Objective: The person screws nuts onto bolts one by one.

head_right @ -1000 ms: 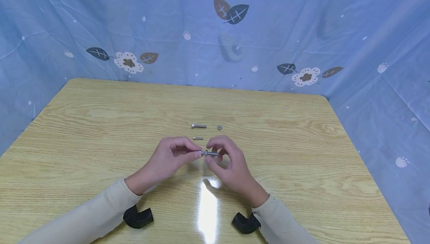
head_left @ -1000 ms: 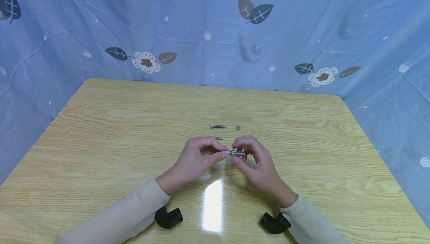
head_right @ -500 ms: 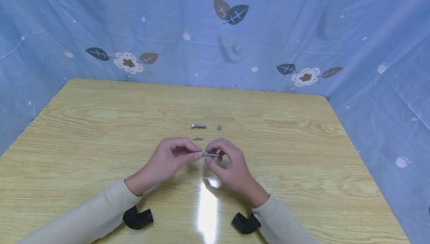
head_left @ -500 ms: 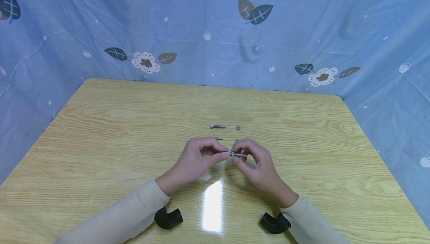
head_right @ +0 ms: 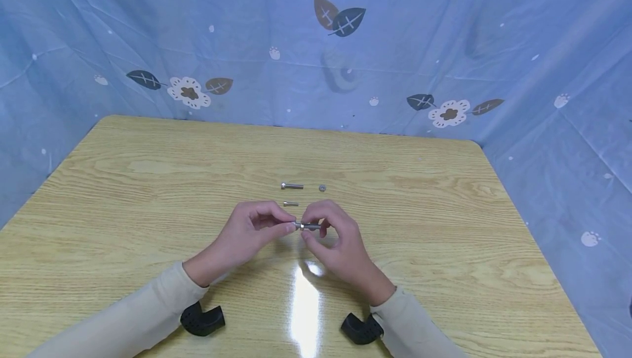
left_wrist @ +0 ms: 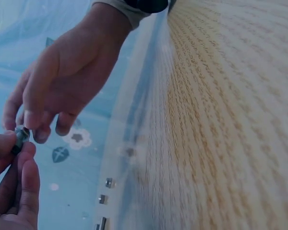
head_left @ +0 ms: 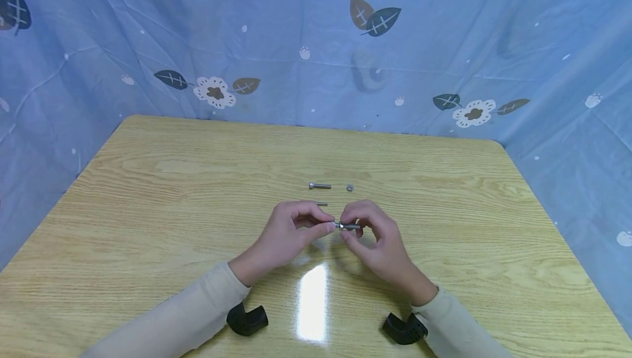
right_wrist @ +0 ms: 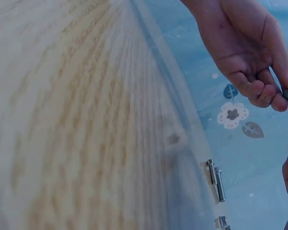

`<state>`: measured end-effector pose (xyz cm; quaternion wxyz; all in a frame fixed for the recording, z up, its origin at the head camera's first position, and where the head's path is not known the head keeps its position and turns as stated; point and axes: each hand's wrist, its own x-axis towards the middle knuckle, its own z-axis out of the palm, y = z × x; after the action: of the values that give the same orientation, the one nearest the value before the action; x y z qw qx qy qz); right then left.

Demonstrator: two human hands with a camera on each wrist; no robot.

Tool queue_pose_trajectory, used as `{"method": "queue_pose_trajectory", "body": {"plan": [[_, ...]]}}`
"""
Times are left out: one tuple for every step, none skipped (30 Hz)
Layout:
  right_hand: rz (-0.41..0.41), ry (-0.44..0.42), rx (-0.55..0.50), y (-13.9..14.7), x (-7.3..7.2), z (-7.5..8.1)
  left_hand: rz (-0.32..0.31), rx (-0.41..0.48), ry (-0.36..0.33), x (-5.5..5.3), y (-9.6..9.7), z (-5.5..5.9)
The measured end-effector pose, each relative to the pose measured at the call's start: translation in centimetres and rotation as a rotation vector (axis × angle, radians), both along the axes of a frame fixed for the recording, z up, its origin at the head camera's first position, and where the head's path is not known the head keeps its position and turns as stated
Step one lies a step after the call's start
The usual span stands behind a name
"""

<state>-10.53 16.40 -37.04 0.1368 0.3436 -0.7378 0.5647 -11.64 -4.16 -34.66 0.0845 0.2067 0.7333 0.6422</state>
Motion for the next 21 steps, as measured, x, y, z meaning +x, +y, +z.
{"method": "queue_pose_trajectory", "body": {"plan": [[0.003,0.009,-0.004,-0.02,0.00,0.00,-0.001,0.000,-0.001,0.01,0.01,0.01],[0.004,0.012,-0.005,-0.03,0.00,0.00,-0.003,0.000,-0.001,0.03,0.02,0.03],[0.003,0.015,-0.006,-0.03,0.00,0.00,-0.004,0.001,-0.003,0.05,0.03,0.05],[0.001,0.016,-0.007,-0.02,0.00,0.00,-0.005,0.001,-0.005,0.07,0.03,0.07],[-0.001,0.016,-0.008,-0.02,0.00,-0.02,-0.006,0.001,-0.007,0.10,0.04,0.09],[-0.003,0.015,-0.009,-0.02,0.00,-0.03,-0.007,0.001,-0.010,0.12,0.04,0.11],[-0.005,0.016,-0.009,-0.02,0.00,-0.04,-0.006,0.001,-0.012,0.14,0.03,0.13],[-0.009,0.013,-0.007,-0.01,-0.01,-0.06,-0.007,0.001,-0.014,0.16,0.04,0.15],[-0.012,0.009,-0.004,0.00,0.00,-0.09,-0.007,0.000,-0.013,0.17,0.04,0.16],[-0.016,0.004,0.000,0.02,-0.01,-0.12,-0.008,0.000,-0.014,0.18,0.05,0.18],[-0.021,0.000,0.006,0.04,0.00,-0.15,-0.009,0.000,-0.014,0.19,0.06,0.19],[-0.028,-0.007,0.015,0.06,0.00,-0.17,-0.009,0.003,-0.015,0.19,0.07,0.20],[-0.035,-0.014,0.024,0.09,-0.01,-0.18,-0.009,0.003,-0.015,0.19,0.08,0.20],[-0.044,-0.023,0.035,0.12,-0.01,-0.20,-0.010,0.004,-0.015,0.19,0.09,0.19],[-0.054,-0.033,0.046,0.14,0.00,-0.19,-0.011,0.005,-0.015,0.18,0.08,0.19],[-0.061,-0.042,0.055,0.16,0.01,-0.19,-0.010,0.005,-0.015,0.17,0.07,0.17],[-0.065,-0.051,0.061,0.18,0.02,-0.19,-0.009,0.006,-0.015,0.17,0.06,0.15],[-0.066,-0.060,0.062,0.19,0.04,-0.18,-0.007,0.005,-0.013,0.16,0.04,0.11],[-0.062,-0.064,0.058,0.20,0.06,-0.18,-0.004,0.001,-0.010,0.14,0.03,0.09],[-0.057,-0.067,0.052,0.19,0.07,-0.18,-0.001,-0.001,-0.007,0.13,0.01,0.06],[-0.049,-0.067,0.042,0.18,0.08,-0.19,0.001,-0.004,-0.006,0.11,-0.01,0.02]]}}
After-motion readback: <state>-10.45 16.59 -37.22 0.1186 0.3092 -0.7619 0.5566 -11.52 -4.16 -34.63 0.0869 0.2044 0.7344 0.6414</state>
